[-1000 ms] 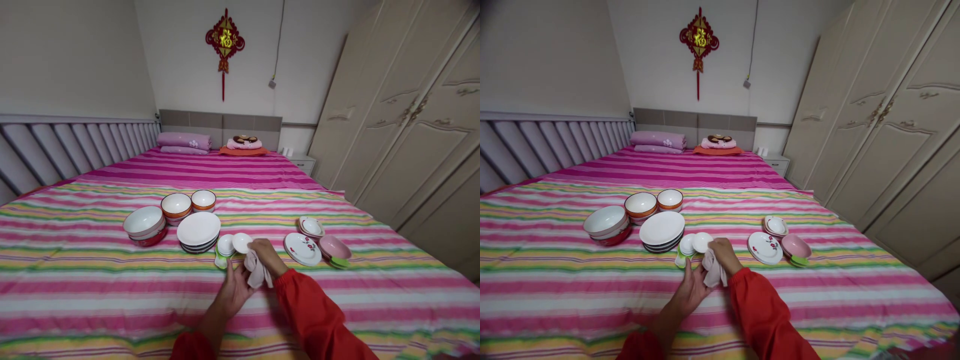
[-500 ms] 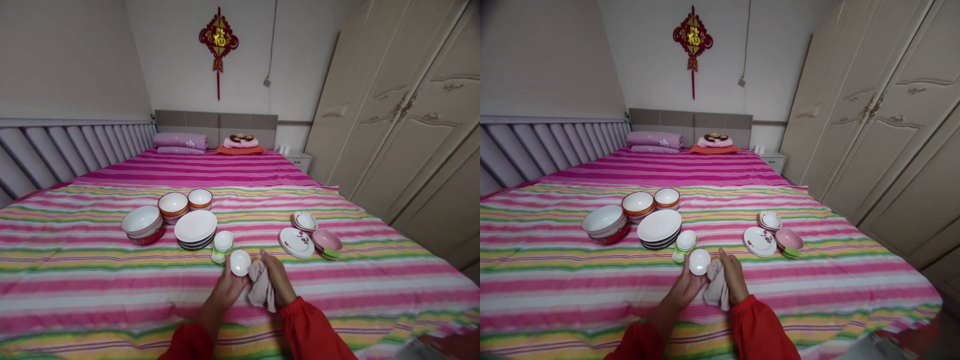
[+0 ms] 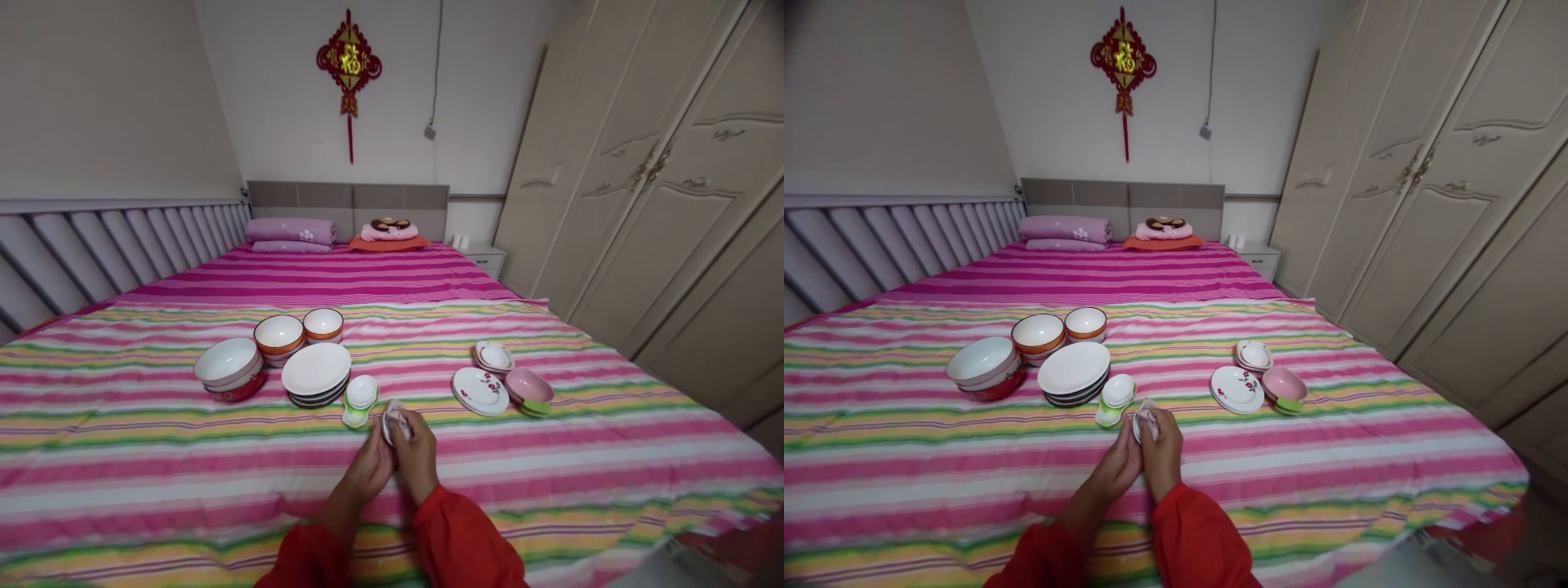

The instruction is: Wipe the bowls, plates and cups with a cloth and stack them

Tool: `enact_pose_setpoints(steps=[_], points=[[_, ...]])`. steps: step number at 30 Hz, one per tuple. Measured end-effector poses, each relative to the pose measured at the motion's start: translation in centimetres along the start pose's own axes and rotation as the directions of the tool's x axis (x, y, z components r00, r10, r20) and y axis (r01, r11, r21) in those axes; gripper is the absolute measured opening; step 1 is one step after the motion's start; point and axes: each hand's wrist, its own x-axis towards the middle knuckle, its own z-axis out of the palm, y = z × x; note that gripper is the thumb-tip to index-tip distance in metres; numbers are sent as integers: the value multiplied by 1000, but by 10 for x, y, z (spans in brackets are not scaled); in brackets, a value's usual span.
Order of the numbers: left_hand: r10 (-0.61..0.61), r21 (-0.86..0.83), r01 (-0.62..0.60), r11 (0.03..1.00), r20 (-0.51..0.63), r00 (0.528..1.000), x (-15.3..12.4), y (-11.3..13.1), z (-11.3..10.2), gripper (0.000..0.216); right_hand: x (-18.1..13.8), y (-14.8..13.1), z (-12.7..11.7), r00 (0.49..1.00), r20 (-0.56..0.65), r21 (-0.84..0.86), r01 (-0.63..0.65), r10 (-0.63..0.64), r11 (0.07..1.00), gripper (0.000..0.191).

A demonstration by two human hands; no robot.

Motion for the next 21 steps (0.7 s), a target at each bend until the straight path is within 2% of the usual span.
enact_pose_setpoints(steps=[3,7,9,11,14,17,19,21], points=[[24,32,-23,999,-23,999,2,0,-3,51,1,3,1,990,102,-6,96,-95,995,25],[19,45,-19,999,5,1000,3,-1,-8,54,6,3,-15,931,300,-11,223,-210,975,33],[-3,47,2,999,20,1000,2,-1,-8,56,9,1,-28,883,402,-33,280,-244,959,32],[-10,48,9,999,11,1000,1,-1,-7,55,14,-2,-41,805,518,-82,384,-290,920,29],[-24,59,25,998,-11,1000,0,0,-5,50,21,-7,-55,673,656,-214,600,-342,771,22],[-24,47,25,999,-18,1000,2,1,-6,47,27,-10,-60,615,679,-338,747,-402,572,17],[-18,22,19,1000,-20,1000,3,1,-9,46,29,-8,-59,567,672,-337,807,-477,484,14],[-20,1,20,1000,-21,1000,5,1,-11,45,29,-4,-56,488,689,-282,862,-537,421,22]])
